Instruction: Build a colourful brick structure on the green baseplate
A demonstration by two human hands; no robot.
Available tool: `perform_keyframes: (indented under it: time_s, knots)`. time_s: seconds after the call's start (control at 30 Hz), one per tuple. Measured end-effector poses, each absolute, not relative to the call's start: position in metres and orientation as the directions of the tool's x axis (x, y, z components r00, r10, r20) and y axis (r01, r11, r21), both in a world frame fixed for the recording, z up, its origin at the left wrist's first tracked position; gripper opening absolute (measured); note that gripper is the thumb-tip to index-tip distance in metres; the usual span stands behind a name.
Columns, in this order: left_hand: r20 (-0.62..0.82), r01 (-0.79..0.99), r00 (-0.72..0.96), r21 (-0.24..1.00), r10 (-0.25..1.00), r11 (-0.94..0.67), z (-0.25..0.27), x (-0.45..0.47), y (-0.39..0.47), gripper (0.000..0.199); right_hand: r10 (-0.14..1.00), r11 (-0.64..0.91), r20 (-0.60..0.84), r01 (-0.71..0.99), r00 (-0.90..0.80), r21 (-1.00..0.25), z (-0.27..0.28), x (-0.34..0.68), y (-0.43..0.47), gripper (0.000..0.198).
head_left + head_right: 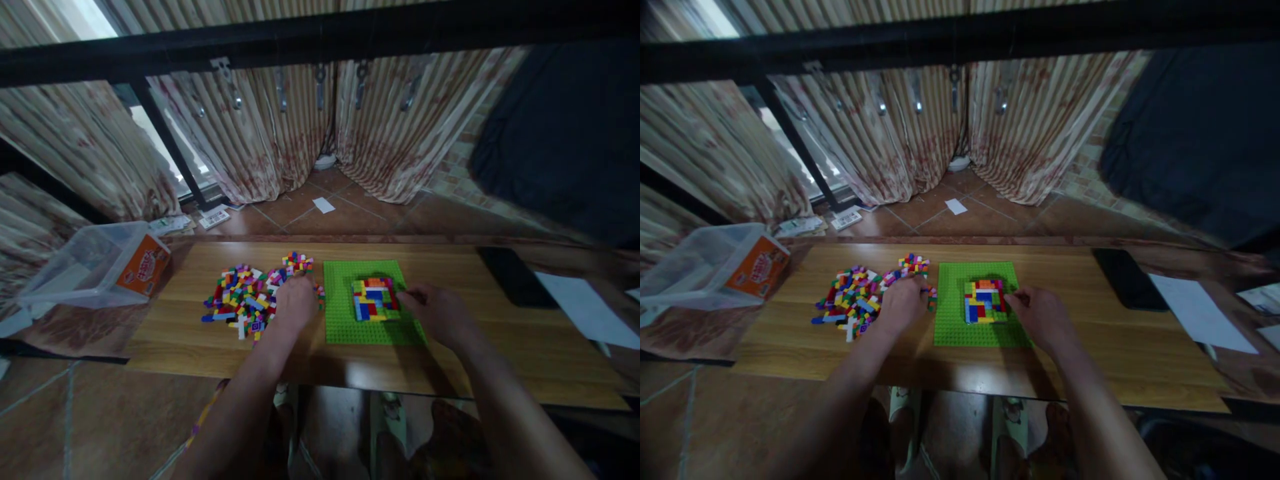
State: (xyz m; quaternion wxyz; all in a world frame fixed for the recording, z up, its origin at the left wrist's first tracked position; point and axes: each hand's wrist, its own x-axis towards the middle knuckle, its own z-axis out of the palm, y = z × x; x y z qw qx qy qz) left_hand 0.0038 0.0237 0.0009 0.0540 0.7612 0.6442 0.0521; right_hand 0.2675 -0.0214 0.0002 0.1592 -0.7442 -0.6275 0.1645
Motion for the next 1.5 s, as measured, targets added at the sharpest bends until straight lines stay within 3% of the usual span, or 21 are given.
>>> perform_keyframes:
  time_s: [0.1, 0.27, 0.43, 0.93, 1.3, 1.5]
  knots:
    - [0.053, 0.949, 0.193, 0.245, 0.980, -0.200, 0.007, 0.005, 0.024, 0.019, 0.982, -0.188, -0.064, 0.871, 0.178, -0.454, 0.001, 0.267, -0.022, 0.031]
    - [0.142, 0.770, 0.397, 0.485, 0.906, -0.414, 0.015, 0.020, 0.016, 0.014, 0.985, -0.166, -0.040, 0.871, 0.167, -0.463, 0.002, 0.266, -0.021, 0.029]
    - [0.173, 0.665, 0.490, 0.559, 0.854, -0.495, 0.011, 0.048, 0.002, 0.017, 0.986, -0.162, -0.043, 0.878, 0.160, -0.450, 0.002, 0.264, -0.020, 0.030]
    - [0.132, 0.716, 0.569, 0.406, 0.811, -0.568, -0.003, 0.091, -0.003, 0.016, 0.989, -0.149, -0.077, 0.867, 0.128, -0.476, 0.002, 0.267, -0.022, 0.029]
    - [0.136, 0.717, 0.579, 0.383, 0.804, -0.582, -0.008, 0.100, 0.001, 0.019, 0.985, -0.149, -0.155, 0.841, 0.078, -0.520, 0.004, 0.262, -0.023, 0.030]
    - [0.125, 0.750, 0.522, 0.403, 0.843, -0.524, -0.008, 0.103, -0.002, 0.010, 0.985, -0.126, -0.167, 0.848, 0.045, -0.516, 0.001, 0.262, -0.021, 0.030]
